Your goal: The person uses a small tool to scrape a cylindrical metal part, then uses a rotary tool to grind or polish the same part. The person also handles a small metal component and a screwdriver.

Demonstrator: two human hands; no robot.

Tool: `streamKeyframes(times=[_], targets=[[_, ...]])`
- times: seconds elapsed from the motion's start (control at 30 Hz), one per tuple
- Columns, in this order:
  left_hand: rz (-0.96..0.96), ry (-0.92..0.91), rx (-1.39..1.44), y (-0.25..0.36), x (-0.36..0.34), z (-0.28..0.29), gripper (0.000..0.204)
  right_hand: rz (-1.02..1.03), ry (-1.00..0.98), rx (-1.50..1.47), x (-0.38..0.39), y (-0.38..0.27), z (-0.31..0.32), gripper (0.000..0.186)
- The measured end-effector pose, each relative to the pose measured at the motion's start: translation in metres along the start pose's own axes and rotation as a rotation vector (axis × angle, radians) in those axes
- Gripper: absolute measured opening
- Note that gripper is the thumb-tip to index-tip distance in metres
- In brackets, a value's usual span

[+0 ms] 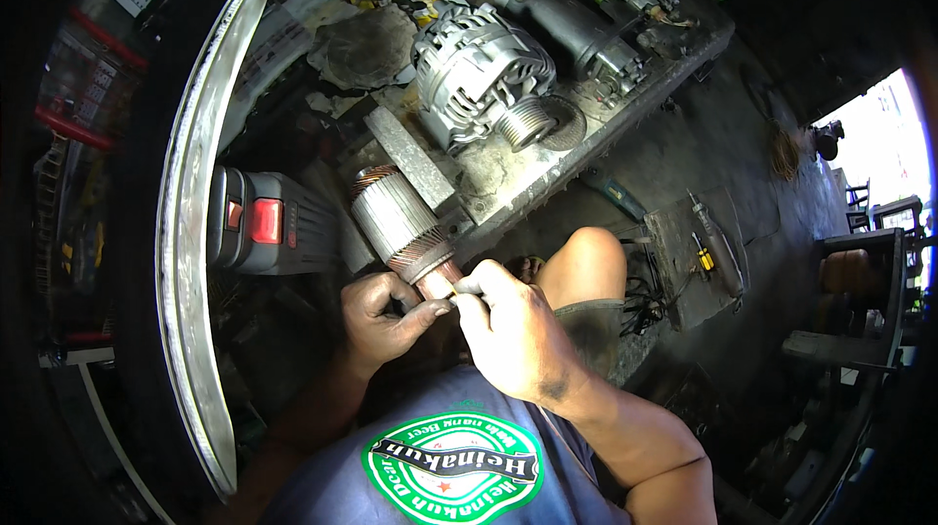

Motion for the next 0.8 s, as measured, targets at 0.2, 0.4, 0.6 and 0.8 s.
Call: streamKeyframes(times=[0.2, 0.4, 0.6, 0.8], targets=[[0.004, 0.018, 0.01, 0.0, 0.002, 0.0, 0.039, 0.025, 0.008, 0.013, -0.002, -0.003, -0.002, 0.008], [-0.026, 0.007, 0.01, -0.002, 0.004, -0.001, 0.039, -0.095, -0.01, 0.103, 0.002, 0.002, -0.001, 0.009], [-0.026, 0.012, -0.007, -0.005, 0.005, -0.001, 0.038, 0.027, 0.011, 0.062, 0.001, -0.003, -0.002, 0.01], [-0.037, 0.02, -0.006, -0.004, 0.004, 0.0, 0.04, 0.037, 0.054, 0.01, 0.003, 0.004, -0.003, 0.01]])
Point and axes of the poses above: each hand's wrist, its own x-axis away from the middle knuckle, its own z-axis out of the back of the hand, y = z × x, the point moved 8 cm from there along -x, towards the middle knuckle, and after that the axes turned 6 degrees about z, right-handed, at the moved point
